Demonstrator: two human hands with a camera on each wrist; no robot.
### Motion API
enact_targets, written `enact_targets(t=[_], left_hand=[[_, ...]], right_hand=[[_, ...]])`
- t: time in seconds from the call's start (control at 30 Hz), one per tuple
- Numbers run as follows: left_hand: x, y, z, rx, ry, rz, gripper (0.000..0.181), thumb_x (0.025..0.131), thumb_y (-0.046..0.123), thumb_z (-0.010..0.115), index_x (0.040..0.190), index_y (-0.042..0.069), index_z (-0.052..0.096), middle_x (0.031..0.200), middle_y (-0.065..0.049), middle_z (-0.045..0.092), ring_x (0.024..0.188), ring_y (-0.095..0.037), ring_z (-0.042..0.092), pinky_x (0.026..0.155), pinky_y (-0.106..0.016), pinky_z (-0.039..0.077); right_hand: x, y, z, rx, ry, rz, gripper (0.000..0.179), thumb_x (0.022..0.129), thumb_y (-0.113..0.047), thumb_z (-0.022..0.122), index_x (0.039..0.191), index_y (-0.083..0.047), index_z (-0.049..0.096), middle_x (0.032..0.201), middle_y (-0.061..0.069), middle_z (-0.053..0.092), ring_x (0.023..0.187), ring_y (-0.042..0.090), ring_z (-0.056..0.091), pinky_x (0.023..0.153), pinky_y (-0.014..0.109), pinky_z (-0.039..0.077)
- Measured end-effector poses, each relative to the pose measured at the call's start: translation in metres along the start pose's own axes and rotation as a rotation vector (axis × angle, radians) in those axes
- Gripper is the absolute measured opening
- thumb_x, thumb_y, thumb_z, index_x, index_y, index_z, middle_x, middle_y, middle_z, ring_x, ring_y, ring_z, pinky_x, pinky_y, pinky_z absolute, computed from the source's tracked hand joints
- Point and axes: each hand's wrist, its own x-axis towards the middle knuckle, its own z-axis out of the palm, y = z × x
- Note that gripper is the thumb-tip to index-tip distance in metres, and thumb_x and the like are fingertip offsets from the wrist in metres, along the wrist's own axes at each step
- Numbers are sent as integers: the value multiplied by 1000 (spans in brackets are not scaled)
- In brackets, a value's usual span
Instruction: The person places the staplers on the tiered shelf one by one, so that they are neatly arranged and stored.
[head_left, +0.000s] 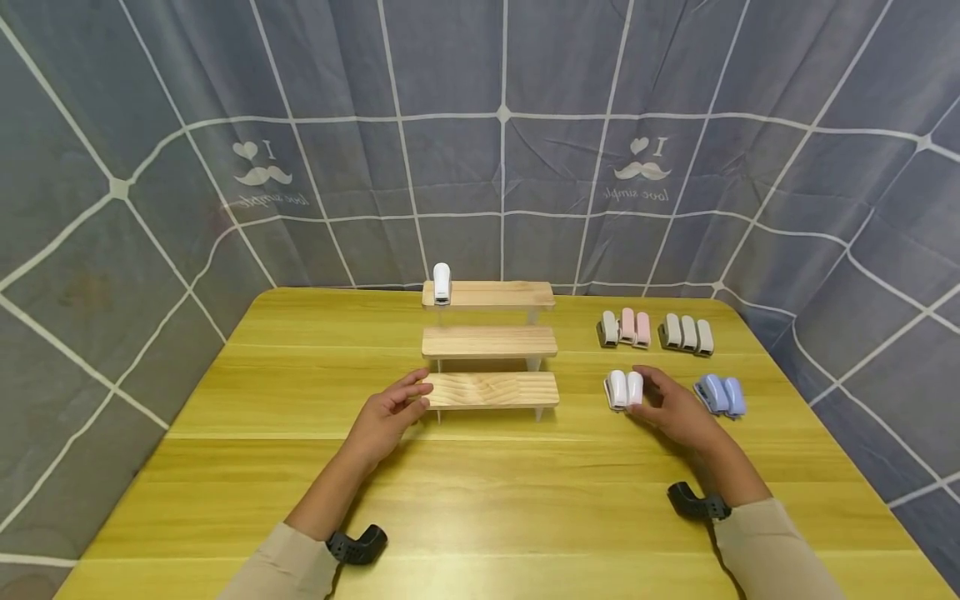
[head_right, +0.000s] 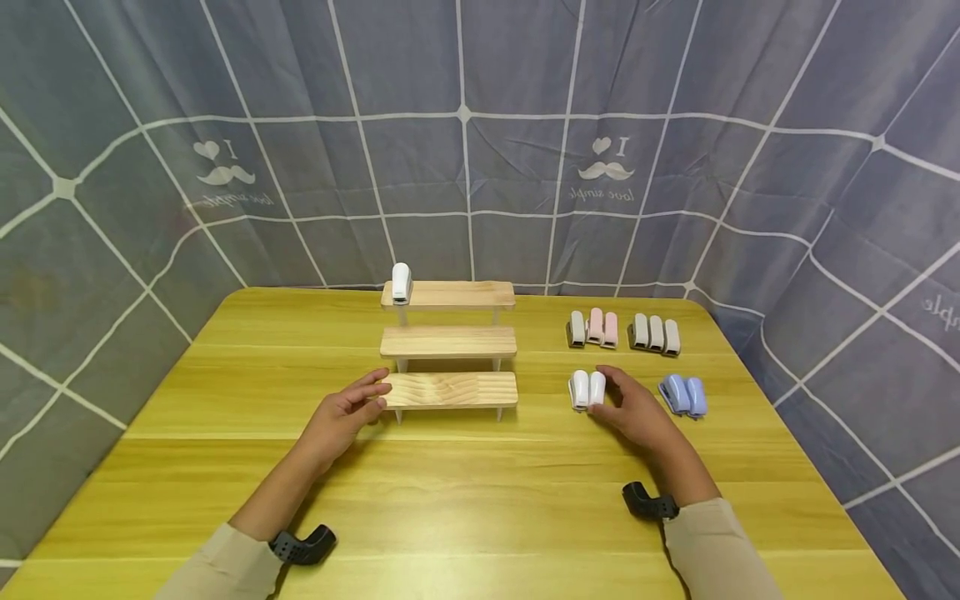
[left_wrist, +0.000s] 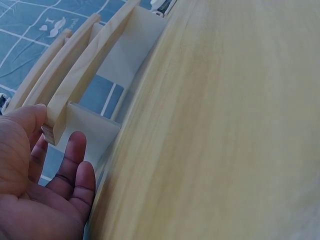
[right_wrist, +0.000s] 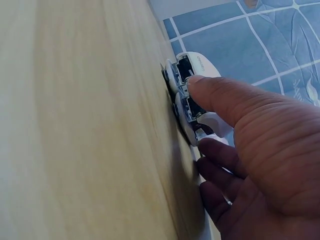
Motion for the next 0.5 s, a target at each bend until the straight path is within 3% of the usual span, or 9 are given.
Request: enact_targets(t=[0.5], left_hand=[[-1, -1, 0, 0, 5, -1, 37, 99, 20, 64, 130, 0, 64, 153, -1, 43, 133, -25, 49, 93, -25, 51]], right_hand=[[1, -1, 1, -38, -12, 25, 76, 92, -27, 75, 149, 3, 34, 146, 32, 42, 137, 48, 36, 109, 60, 31]])
